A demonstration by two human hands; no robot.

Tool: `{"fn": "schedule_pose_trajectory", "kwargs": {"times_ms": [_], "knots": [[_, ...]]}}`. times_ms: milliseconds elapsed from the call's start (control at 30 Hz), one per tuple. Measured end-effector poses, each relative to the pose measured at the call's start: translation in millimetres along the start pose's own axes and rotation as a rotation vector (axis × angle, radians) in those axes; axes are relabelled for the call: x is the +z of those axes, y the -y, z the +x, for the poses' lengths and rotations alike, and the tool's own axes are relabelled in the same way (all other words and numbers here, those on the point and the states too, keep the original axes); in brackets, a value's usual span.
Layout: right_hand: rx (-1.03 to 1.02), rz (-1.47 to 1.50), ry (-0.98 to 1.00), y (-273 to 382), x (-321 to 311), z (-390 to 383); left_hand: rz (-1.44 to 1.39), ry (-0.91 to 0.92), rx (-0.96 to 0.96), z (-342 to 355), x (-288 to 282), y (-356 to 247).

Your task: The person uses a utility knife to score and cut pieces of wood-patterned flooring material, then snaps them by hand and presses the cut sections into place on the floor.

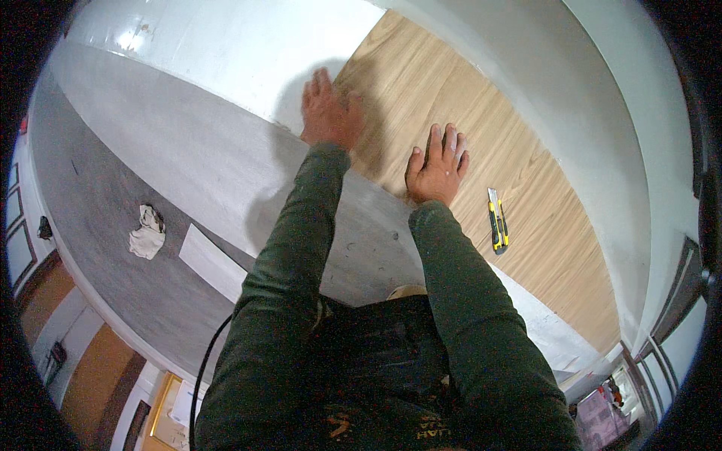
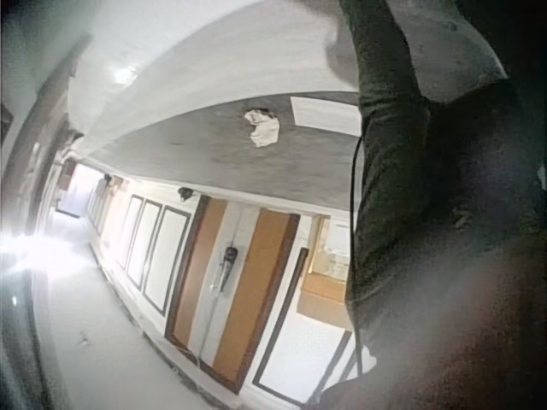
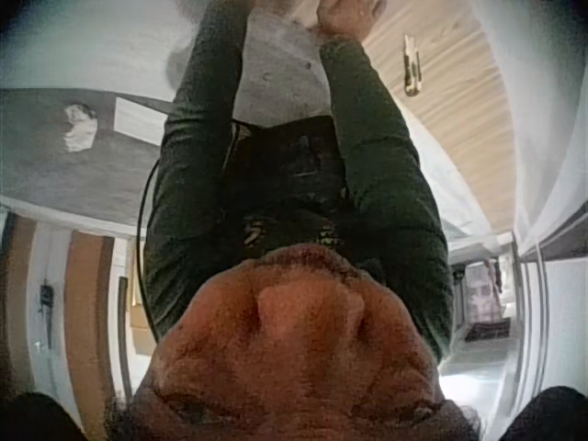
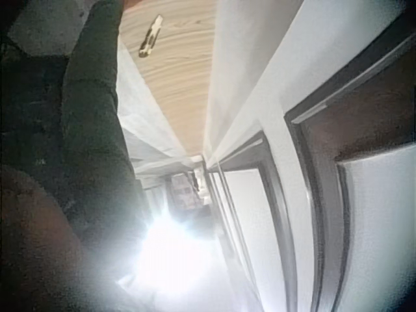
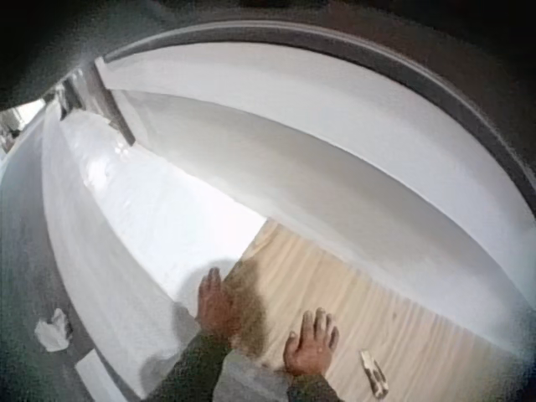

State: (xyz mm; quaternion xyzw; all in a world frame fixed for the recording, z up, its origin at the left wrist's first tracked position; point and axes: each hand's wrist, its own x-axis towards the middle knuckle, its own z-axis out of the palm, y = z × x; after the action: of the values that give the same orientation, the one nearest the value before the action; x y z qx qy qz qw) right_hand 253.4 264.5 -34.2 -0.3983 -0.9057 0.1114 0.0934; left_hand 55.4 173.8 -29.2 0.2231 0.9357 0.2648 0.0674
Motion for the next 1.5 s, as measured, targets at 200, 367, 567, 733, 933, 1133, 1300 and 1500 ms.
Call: {"fn": "schedule_pose_trajectory", "kwargs": {"times_ms": [200, 367, 567, 733, 933, 1133, 1300, 1500], "knots": [[0.021, 0.006, 0.028, -11, -3, 2, 0.175, 0.223, -0.173, 27, 13, -60], [0.031, 0.035, 0.066, -1, -4, 2, 0.309, 0.224, -0.187, 45, 9, -49], [0.042, 0.029, 0.077, -7, -4, 1, 0.187, 0.215, -0.384, 54, -4, -67], [0.038, 0.05, 0.097, 4, -4, 2, -0.15, 0.317, -0.266, 88, -14, -9], [0.056, 0.049, 0.109, -4, -8, 3, -0.448, 0.166, -0.432, 77, -62, 15], [0.066, 0.053, 0.078, 2, -8, 4, -1.022, -0.15, -0.681, 25, -93, 63], [0.043, 0.024, 0.076, -2, -2, 3, -1.559, -0.361, -0.586, -14, -32, 0], [0.03, 0.009, 0.073, -4, -1, 0, -1.684, -0.481, -0.737, -35, 19, -68]]}}
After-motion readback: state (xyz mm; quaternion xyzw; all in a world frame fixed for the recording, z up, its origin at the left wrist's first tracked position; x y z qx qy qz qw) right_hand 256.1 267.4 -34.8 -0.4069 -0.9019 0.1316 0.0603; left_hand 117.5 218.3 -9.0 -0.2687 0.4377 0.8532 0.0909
